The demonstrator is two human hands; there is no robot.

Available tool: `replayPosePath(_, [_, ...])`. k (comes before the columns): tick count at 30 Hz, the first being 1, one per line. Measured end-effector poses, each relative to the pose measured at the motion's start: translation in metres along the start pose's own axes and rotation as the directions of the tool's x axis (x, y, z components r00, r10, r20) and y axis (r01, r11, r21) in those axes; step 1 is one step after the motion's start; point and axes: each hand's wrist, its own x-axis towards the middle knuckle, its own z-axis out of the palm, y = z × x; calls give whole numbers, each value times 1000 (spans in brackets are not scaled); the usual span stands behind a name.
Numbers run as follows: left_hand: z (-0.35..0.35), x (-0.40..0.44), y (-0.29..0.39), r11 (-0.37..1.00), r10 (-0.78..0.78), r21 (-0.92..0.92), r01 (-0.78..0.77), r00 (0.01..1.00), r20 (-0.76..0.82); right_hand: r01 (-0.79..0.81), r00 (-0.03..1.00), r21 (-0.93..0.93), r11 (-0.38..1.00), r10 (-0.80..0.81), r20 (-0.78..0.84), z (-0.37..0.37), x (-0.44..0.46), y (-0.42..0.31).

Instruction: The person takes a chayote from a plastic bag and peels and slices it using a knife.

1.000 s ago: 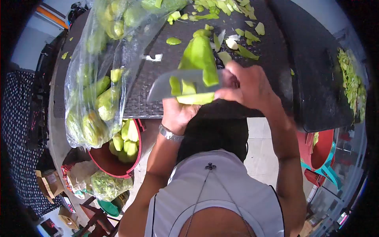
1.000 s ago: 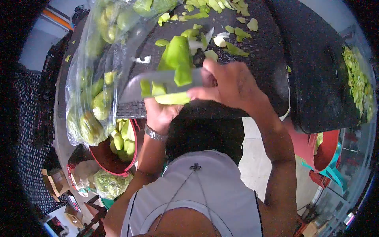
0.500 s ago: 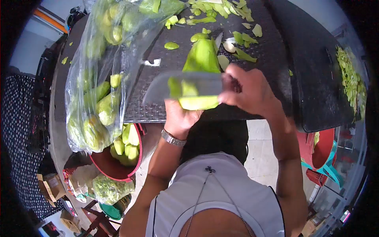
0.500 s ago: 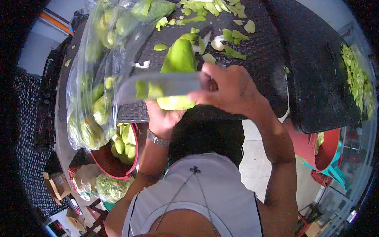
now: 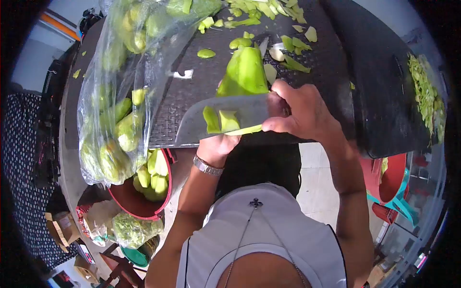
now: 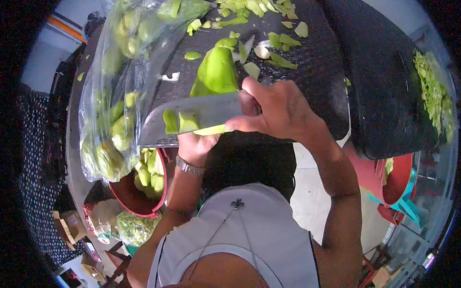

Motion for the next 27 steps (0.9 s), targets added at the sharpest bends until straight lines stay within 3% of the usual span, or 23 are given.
replayPosePath(4, [21,3,-3,949,72,311,-58,997,-33,25,999,-73,997,-28,-47,-5,10,12])
replayPosePath(6, [36,0,4,925,-19,378,34,999,-44,-8,994,-91,996,-2,-105,-4,12,38])
replayPosePath(8, [44,0,3,943,-3,330,31,997,-83,-78,981,-142,987,50,-186,-9,18,74])
replayPosePath(9, [43,0,6,949,1,315,24,997,-78,-147,978,-88,985,132,-163,-11,17,58])
replayPosePath(12, [35,0,11,952,-13,303,36,997,-78,50,983,-121,991,-71,-169,7,16,42])
replayPosePath(16, [31,-1,9,966,-105,233,107,994,-22,-217,954,-130,968,182,-239,-6,35,72])
replayPosePath(19, [44,-6,8,964,-78,257,70,997,19,-483,865,95,871,491,-104,-22,36,85])
replayPosePath(21, [48,1,9,982,-7,186,19,998,-66,-636,764,244,733,643,59,-27,29,47])
replayPosePath(22, [50,4,10,988,22,154,-5,994,-112,-583,803,253,772,595,36,-20,22,40])
replayPosePath(24, [54,14,9,955,75,295,-24,983,-165,-451,879,266,852,476,-34,-10,19,39])
replayPosePath(25, [53,16,9,935,114,353,-35,972,-206,-249,943,240,938,292,-160,1,18,41])
replayPosePath(27, [63,18,3,929,141,366,-46,961,-238,-332,933,168,928,349,-87,-2,7,9])
